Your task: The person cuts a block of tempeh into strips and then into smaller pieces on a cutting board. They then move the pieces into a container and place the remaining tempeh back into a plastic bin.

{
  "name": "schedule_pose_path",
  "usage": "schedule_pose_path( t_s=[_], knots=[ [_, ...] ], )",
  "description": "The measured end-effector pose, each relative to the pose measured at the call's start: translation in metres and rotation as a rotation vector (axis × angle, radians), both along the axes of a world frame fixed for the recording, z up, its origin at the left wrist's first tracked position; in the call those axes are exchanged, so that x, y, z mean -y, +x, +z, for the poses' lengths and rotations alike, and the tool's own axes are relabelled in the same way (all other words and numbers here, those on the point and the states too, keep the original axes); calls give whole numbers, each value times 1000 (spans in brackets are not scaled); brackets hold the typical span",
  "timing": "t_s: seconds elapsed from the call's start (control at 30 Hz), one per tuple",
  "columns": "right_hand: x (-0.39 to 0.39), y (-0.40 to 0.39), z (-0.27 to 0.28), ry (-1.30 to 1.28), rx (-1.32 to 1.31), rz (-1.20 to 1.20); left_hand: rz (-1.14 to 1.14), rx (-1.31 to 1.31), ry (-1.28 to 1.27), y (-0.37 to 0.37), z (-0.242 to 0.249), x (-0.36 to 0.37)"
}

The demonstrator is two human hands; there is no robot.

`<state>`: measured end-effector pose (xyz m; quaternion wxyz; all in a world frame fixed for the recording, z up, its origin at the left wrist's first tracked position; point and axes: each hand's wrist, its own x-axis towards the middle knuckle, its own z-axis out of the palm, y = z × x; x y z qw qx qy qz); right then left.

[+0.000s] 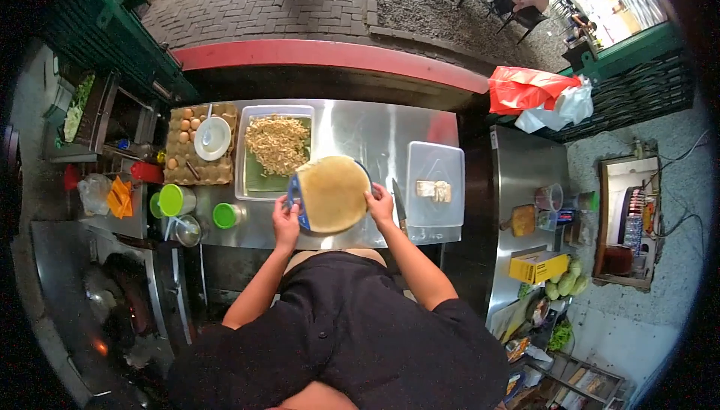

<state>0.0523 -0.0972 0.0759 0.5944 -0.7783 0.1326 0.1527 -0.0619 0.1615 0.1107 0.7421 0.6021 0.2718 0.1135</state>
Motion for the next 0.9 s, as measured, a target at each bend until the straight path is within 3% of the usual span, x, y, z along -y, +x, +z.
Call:
schedule_pose_path(
  t_s=[0.1, 0.13, 0.2, 0.3, 0.4, 0.5, 0.53, 0.6, 0.67, 0.9],
  knots=[
    [54, -35, -33, -177, -72, -132, -52, -159, 59, -1, -41, 43],
    [70, -46, -51, -227, -92, -178, -150, -126, 316, -8, -94, 52],
    [93, -62, -73, -257, -115, -226, -313, -344, 276, -8, -85, 65],
    [99, -80, -81, -286, -139, -273, -479, -332, 335, -10, -114, 75],
    [109, -82, -123, -172, -116, -278, -475, -392, 519, -7, -110, 83],
    [102, -76, -116, -466, -233, -235, -345, -364, 525, -3, -135, 94],
    [104, -75, -137, -418, -237, -267, -375, -409, 508, -1, -110, 94],
    [87, -74, -104, -407, -159, -265, -351, -441, 479, 0, -119, 96],
    [90, -69, -115, -380, -146, -232, -307, -517, 422, 2, -123, 99],
    [83, -57, -87, -581, -170, -16, -226, -585, 653, 17, -149, 105]
  ],
)
